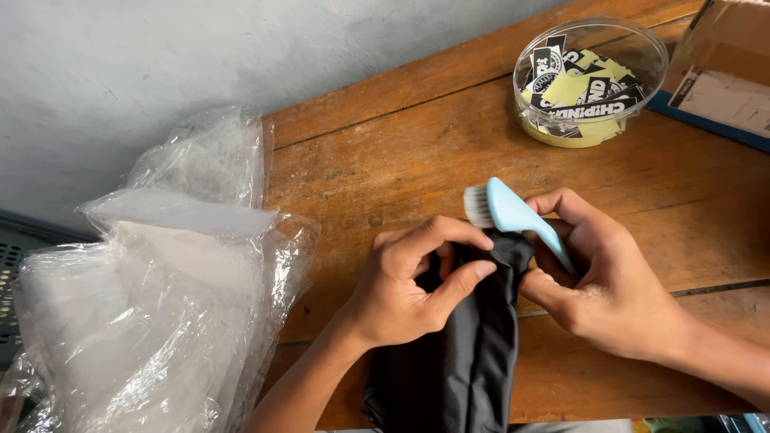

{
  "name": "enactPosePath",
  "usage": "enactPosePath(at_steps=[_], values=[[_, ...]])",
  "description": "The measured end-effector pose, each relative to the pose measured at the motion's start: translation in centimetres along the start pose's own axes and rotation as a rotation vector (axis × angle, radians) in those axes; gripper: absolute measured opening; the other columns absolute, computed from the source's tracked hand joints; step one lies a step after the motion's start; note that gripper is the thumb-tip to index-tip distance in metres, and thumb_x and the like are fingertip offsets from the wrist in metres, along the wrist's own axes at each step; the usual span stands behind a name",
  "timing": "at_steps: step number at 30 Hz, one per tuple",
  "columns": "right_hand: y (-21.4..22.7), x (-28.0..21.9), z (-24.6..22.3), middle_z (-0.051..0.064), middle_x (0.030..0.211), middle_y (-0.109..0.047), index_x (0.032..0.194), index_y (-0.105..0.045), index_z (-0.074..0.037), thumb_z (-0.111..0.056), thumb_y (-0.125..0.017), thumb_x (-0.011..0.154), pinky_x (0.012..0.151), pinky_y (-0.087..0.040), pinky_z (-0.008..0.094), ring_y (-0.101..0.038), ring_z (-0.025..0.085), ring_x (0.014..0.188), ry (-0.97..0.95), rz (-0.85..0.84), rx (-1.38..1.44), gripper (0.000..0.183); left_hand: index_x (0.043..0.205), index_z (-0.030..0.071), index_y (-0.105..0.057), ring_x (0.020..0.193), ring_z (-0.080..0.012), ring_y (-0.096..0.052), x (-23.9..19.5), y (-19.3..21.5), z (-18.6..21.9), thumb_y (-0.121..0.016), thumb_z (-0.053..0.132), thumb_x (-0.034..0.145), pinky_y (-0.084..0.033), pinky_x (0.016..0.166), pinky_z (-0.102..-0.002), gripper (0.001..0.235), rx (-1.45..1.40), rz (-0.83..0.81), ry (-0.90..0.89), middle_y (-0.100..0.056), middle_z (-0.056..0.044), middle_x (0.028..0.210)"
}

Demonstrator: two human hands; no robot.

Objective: The person uses a light blue brush to scrub the exterior of a black shoulder bag, focusing on the printed label and seams. The person then attaches a black strap to the bag's metal D-rings and zips the bag closed.

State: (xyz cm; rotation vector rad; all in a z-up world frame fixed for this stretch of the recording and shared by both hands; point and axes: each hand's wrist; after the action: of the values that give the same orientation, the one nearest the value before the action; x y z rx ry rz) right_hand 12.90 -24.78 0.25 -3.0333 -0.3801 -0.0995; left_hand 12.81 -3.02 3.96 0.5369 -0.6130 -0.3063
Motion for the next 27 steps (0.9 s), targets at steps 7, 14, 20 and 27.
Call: enactPosePath(at_steps=[7, 14, 20, 27], values=[[0.3, -0.1, -1.2, 0.001, 0.065, -0.048, 0.105, -0.062, -0.007, 0.007, -0.065, 0.084, 0.050, -0.035, 0.026, -0.040, 0.009, 0.056, -0.052, 0.012, -0.149, 0.025, 0.108, 0.011, -0.059, 0.062, -0.0081, -0.053, 0.5, 1.5, 0.6, -0.073, 0.014, 0.092, -0.043, 0.056, -0.021, 0.022, -0.017, 0.020, 0.075, -0.068, 0.002, 0.089], [0.0, -0.8, -1.3, 0.000, 0.068, -0.055, 0.114, -0.064, -0.004, -0.006, -0.071, 0.089, 0.046, -0.037, 0.019, -0.043, 0.004, 0.054, 0.158, -0.007, -0.180, 0.026, 0.083, 0.012, -0.067, 0.047, -0.0019, -0.043, 0.7, 1.2, 2.6, -0.079, 0.042, 0.080, -0.035, 0.043, -0.020, 0.033, 0.070, 0.156, 0.259, -0.060, 0.004, 0.066], [0.2, -2.0, -1.5, -0.001, 0.075, -0.069, 0.119, -0.065, -0.004, -0.009, -0.070, 0.083, 0.047, -0.044, 0.016, -0.059, 0.004, 0.055, 0.293, -0.120, -0.214, 0.037, 0.095, 0.012, -0.070, 0.051, -0.0045, -0.041, 0.5, 2.1, 5.6, -0.084, 0.035, 0.076, -0.035, 0.045, -0.024, 0.033, 0.006, -0.128, 0.342, -0.049, 0.007, 0.058], [0.6, -1.8, -1.1, 0.000, 0.071, -0.052, 0.117, -0.065, -0.004, 0.001, -0.067, 0.084, 0.043, -0.035, 0.019, -0.044, 0.006, 0.051, 0.183, -0.184, -0.105, 0.033, 0.096, 0.013, -0.064, 0.060, -0.0024, -0.032, 0.3, 1.7, 4.5, -0.080, 0.013, 0.083, -0.029, 0.051, -0.022, 0.020, -0.178, -0.159, 0.445, -0.041, 0.009, 0.072]])
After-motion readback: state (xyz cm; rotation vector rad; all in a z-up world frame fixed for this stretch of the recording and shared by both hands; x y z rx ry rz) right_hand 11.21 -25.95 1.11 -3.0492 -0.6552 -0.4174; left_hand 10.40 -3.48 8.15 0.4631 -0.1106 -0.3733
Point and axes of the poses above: each hand's wrist, its own x-axis towards the middle knuckle, its own y-axis out of the back of the hand, z = x × y
